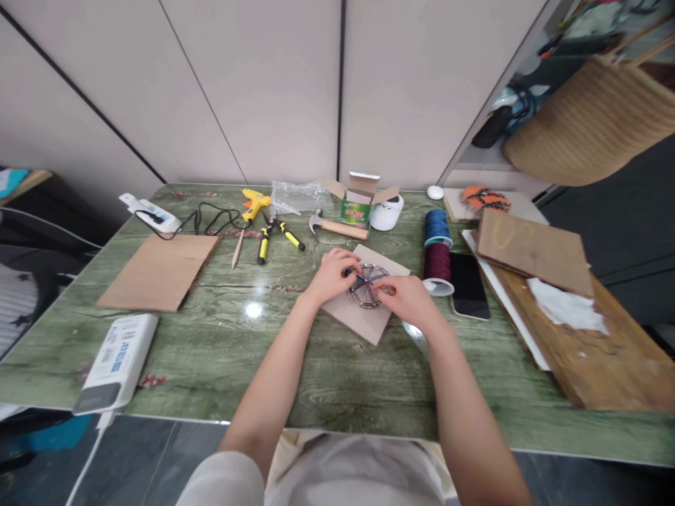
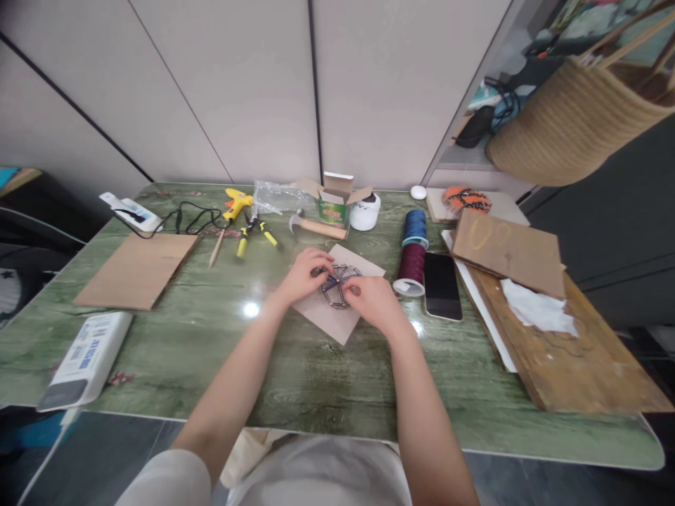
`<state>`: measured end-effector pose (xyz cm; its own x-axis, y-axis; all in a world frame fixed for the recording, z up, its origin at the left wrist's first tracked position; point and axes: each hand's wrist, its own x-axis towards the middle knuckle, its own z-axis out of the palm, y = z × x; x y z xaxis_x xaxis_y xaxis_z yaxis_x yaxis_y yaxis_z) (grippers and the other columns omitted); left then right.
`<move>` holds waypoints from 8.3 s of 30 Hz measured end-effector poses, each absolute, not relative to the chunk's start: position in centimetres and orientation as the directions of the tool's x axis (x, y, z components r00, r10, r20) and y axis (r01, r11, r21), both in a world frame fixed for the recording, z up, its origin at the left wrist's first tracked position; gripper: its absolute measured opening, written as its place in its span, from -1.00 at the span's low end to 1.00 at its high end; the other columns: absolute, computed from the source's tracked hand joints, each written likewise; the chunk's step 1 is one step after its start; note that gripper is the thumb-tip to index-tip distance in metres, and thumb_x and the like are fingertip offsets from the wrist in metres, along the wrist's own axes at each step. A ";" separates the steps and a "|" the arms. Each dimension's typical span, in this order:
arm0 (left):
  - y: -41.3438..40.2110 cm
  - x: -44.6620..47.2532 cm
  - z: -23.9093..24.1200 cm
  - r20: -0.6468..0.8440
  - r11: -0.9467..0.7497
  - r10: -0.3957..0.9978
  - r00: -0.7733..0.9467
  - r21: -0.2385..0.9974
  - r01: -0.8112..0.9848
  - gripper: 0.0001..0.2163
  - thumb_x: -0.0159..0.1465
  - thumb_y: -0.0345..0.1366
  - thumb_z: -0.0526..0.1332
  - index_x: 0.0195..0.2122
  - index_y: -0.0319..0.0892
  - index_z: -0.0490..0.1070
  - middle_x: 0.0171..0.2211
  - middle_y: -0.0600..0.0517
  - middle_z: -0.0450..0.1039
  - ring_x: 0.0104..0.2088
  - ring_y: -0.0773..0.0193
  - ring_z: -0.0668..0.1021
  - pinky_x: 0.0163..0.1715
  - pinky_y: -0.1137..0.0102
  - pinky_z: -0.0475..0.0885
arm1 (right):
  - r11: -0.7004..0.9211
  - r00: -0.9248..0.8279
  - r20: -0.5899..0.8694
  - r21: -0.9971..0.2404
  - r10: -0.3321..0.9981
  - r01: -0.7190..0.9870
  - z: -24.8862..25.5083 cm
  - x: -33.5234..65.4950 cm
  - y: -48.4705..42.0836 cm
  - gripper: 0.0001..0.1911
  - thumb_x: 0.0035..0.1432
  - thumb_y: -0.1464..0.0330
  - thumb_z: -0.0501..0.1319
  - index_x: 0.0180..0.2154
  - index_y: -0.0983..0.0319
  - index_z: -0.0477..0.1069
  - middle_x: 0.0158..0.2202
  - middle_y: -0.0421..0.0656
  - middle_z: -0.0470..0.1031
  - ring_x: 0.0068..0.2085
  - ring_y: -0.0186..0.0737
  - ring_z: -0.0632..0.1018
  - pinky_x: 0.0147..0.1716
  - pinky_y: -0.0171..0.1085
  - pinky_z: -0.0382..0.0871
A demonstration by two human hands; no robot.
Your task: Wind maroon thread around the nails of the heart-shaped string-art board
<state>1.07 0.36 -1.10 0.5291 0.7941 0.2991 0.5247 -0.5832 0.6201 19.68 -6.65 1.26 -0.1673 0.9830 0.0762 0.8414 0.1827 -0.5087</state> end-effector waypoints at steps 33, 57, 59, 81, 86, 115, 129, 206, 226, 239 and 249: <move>1.7 4.3 -2.0 0.269 -0.347 0.938 0.220 0.746 0.569 -0.96 0.13 -0.37 0.24 -0.41 -0.19 0.48 -0.40 0.05 0.47 -0.40 0.33 0.48 -0.28 0.41 0.39 | 0.023 0.291 -0.005 -0.995 0.957 -0.093 -0.1 18.4 -5.2 -0.75 0.02 0.24 0.18 -0.23 0.19 0.37 -0.36 -0.17 0.48 -0.35 -0.23 0.52 -0.32 -0.22 0.41; 0.6 2.3 -2.4 0.384 -0.507 0.861 0.332 0.604 0.615 -0.93 0.23 -0.38 0.13 -0.37 -0.20 0.39 -0.33 0.00 0.42 -0.23 0.25 0.43 -0.16 0.36 0.32 | 0.015 0.276 -0.077 -0.949 0.958 -0.316 0.2 18.8 -5.2 -0.77 -0.09 0.33 0.25 -0.30 0.21 0.41 -0.47 -0.23 0.46 -0.43 -0.31 0.48 -0.37 -0.27 0.38; 0.5 2.0 -2.3 0.382 -0.552 0.834 0.398 0.546 0.630 -0.92 0.25 -0.35 0.12 -0.35 -0.19 0.39 -0.31 0.00 0.42 -0.19 0.23 0.41 -0.13 0.34 0.30 | 0.036 0.312 -0.077 -0.939 0.947 -0.341 0.3 19.2 -5.0 -0.78 -0.11 0.35 0.24 -0.31 0.22 0.41 -0.51 -0.26 0.44 -0.46 -0.35 0.46 -0.38 -0.30 0.36; 0.1 0.5 -0.2 0.231 -0.671 0.726 0.648 0.446 0.593 -0.88 0.21 -0.34 0.09 -0.28 -0.10 0.40 -0.05 0.03 0.38 0.00 0.15 0.30 0.05 0.18 0.23 | 0.070 0.321 0.111 -0.988 0.940 0.134 0.2 19.8 -5.4 -0.77 0.07 0.27 0.11 -0.24 0.22 0.40 -0.63 -0.31 0.32 -0.58 -0.34 0.39 -0.40 -0.26 0.35; 0.0 0.5 -0.1 0.235 -0.672 0.729 0.643 0.421 0.609 -0.83 0.16 -0.40 0.07 -0.28 -0.11 0.40 -0.09 0.02 0.40 0.00 0.13 0.30 0.04 0.17 0.24 | -0.002 0.184 0.133 -0.804 0.974 0.595 1.7 18.6 -6.8 -0.76 0.08 0.26 0.11 -0.27 0.21 0.47 -0.52 -0.20 0.46 -0.45 -0.25 0.47 -0.35 -0.25 0.30; 0.2 0.2 -0.7 0.315 -0.678 0.730 0.607 0.448 0.583 -0.79 0.11 -0.43 0.09 -0.35 -0.10 0.51 -0.24 0.03 0.50 -0.06 0.17 0.39 0.02 0.18 0.25 | -0.082 0.062 -0.061 -0.438 0.996 0.895 2.2 18.5 -7.3 -0.79 0.03 0.22 0.15 -0.47 0.15 0.51 -0.55 -0.19 0.50 -0.50 -0.24 0.46 -0.51 -0.32 0.09; -1.6 2.5 0.5 0.305 -0.703 0.684 0.663 0.520 0.486 -0.86 0.16 -0.29 0.20 -0.25 -0.12 0.47 -0.17 0.03 0.46 -0.09 0.22 0.41 -0.02 0.29 0.31 | -0.107 0.100 -0.036 -0.339 0.994 0.935 1.5 17.7 -7.1 -0.83 0.01 0.28 0.16 -0.49 0.18 0.48 -0.50 -0.13 0.54 -0.43 -0.16 0.52 -0.45 -0.30 0.18; -0.5 1.6 -0.7 0.247 -0.533 0.824 0.510 0.642 0.550 -0.87 0.12 -0.21 0.26 -0.37 -0.13 0.47 -0.34 0.08 0.52 -0.28 0.25 0.45 -0.22 0.35 0.31 | -0.067 0.019 -0.107 -0.464 0.994 0.883 1.1 18.2 -7.0 -0.65 0.08 0.18 0.10 -0.64 0.21 0.30 -0.61 -0.22 0.37 -0.54 -0.33 0.29 -0.52 -0.32 -0.04; -2.2 4.1 -0.1 0.289 -0.510 0.859 0.422 0.544 0.666 -0.75 0.09 -0.14 0.29 -0.25 -0.13 0.42 -0.22 0.01 0.42 -0.15 0.18 0.41 -0.11 0.28 0.32 | -0.048 0.091 0.087 -0.403 0.992 0.914 -0.1 20.0 -5.9 -0.86 0.14 0.29 0.09 -0.36 0.21 0.36 -0.51 -0.18 0.44 -0.45 -0.23 0.43 -0.46 -0.31 0.09; -1.7 4.6 -0.7 0.268 -0.440 0.898 0.350 0.590 0.677 -0.92 0.13 -0.26 0.25 -0.40 -0.11 0.51 -0.33 0.03 0.45 -0.25 0.22 0.42 -0.17 0.30 0.33 | -0.012 0.120 0.226 -0.429 0.967 0.903 -1.9 18.0 -5.4 -0.77 0.24 0.25 -0.01 -0.24 0.24 0.32 -0.40 -0.10 0.45 -0.38 -0.16 0.44 -0.41 -0.29 0.10; -0.8 4.8 -1.6 0.286 -0.412 0.911 0.297 0.596 0.690 -0.95 0.15 -0.32 0.22 -0.44 -0.11 0.46 -0.39 0.06 0.44 -0.27 0.25 0.45 -0.28 0.38 0.32 | 0.057 0.255 0.269 -0.784 0.929 0.618 -1.4 18.3 -5.0 -0.85 0.09 0.29 0.09 -0.35 0.24 0.33 -0.42 -0.18 0.40 -0.37 -0.26 0.42 -0.30 -0.27 0.25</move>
<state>4.76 -0.79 -1.55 0.2966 0.9110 0.2864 0.6897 -0.4118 0.5956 18.31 -5.03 -1.44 0.2555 0.9286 0.2693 0.6184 0.0572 -0.7838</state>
